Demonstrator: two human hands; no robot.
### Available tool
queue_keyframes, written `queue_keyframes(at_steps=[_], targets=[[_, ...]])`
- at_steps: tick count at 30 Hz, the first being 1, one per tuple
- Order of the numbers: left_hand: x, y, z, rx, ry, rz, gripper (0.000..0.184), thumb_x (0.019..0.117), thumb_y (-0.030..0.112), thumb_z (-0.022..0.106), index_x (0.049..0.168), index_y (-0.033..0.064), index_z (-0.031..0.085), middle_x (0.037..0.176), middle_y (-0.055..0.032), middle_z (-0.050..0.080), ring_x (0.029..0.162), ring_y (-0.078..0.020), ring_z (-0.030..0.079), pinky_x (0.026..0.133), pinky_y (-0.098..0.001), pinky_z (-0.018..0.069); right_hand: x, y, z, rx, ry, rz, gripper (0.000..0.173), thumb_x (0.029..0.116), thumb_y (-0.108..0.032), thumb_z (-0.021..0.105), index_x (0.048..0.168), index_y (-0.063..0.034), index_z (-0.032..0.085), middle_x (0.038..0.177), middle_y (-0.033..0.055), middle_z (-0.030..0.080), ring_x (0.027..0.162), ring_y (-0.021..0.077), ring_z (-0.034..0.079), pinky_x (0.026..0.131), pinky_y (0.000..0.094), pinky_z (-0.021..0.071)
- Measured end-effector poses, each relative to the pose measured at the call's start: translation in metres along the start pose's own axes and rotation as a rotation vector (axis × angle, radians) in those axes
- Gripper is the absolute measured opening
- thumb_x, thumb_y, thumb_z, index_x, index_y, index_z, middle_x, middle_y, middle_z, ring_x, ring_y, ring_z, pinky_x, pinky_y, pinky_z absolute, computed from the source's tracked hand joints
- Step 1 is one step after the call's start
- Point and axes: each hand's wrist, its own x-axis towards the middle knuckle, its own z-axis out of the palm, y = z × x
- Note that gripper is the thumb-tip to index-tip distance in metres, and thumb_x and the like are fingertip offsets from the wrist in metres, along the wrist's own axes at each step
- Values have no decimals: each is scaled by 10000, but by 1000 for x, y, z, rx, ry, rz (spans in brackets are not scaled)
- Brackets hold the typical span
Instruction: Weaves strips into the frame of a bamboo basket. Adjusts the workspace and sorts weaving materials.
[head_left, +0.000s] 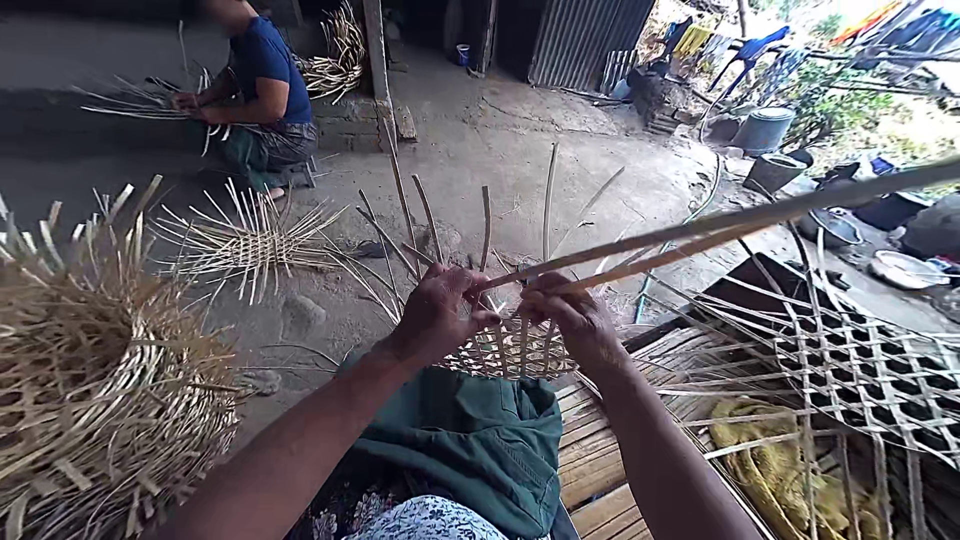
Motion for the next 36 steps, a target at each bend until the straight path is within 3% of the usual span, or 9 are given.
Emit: queue_keyframes(at_steps=[2, 5, 10, 12, 15, 20, 26, 30, 36], targets=[[-2, 4, 3, 239, -19, 92, 641, 834, 513, 786, 1263, 46, 690, 1055, -127, 721, 986, -315, 654, 849, -495, 550, -4, 5, -3, -49, -30, -117, 292, 1009, -310, 555, 1055, -64, 706, 896, -2, 728, 808, 84, 708, 772, 318, 620], [-4, 11, 8, 416, -8, 111, 570, 867, 528, 718, 1206, 69, 724, 1012, -146, 716, 957, -350, 662, 789, -503, 560, -10, -7, -2, -385, -35, -296, 385, 1053, -392, 529, 1096, -72, 737, 967, 26, 733, 830, 82, 700, 757, 315, 612], [-7, 27, 6, 395, 15, 126, 500, 835, 513, 742, 1117, 101, 762, 950, -109, 691, 909, -315, 641, 743, -465, 544, -19, -31, 15, -1007, 74, -276, 262, 1020, -173, 582, 1216, -74, 725, 896, 161, 675, 768, 346, 693, 605, 506, 570], [-6, 29, -4, 114, -38, -22, 526, 848, 425, 792, 1236, 78, 719, 1058, -81, 713, 974, -243, 657, 832, -442, 560, -20, -34, 9, -972, 44, -227, 207, 999, -180, 609, 1124, -91, 747, 861, 145, 687, 721, 338, 700, 588, 530, 561], [1, 25, -23, -418, -120, -348, 584, 920, 219, 749, 1455, 121, 536, 875, 10, 698, 727, -80, 648, 712, -286, 573, -18, -37, -2, -727, -79, -101, 204, 1017, -248, 612, 1058, -122, 767, 886, 70, 736, 754, 228, 711, 695, 500, 587], [-3, 16, -18, -810, -120, -394, 88, 942, 1, 681, 1028, 16, 674, 875, -19, 716, 816, -91, 702, 808, -285, 610, -9, -43, -6, -624, -190, 140, 283, 1045, -326, 589, 994, -84, 728, 761, 57, 670, 650, 178, 643, 663, 447, 558], [0, 18, -20, -646, -121, -444, 44, 1000, 75, 627, 1034, 52, 643, 822, -7, 700, 723, -75, 675, 713, -265, 588, -13, -32, -8, -564, -208, 79, 306, 1038, -389, 583, 1049, -132, 749, 766, -1, 672, 642, 101, 632, 645, 356, 561], [3, 24, -16, -514, -101, -425, 143, 1053, 185, 579, 1020, 75, 665, 759, -11, 693, 655, -88, 683, 646, -283, 604, -19, -35, 2, -670, -109, 10, 303, 1002, -380, 636, 954, -100, 740, 726, 45, 675, 667, 199, 653, 652, 493, 536], [-14, 17, 2, -625, 55, -180, 204, 1078, 143, 455, 1031, 48, 630, 888, -31, 752, 767, -90, 718, 715, -269, 611, -20, -40, -4, -684, -84, 158, 304, 981, -395, 665, 919, -107, 738, 698, 36, 654, 649, 198, 632, 655, 493, 519]])
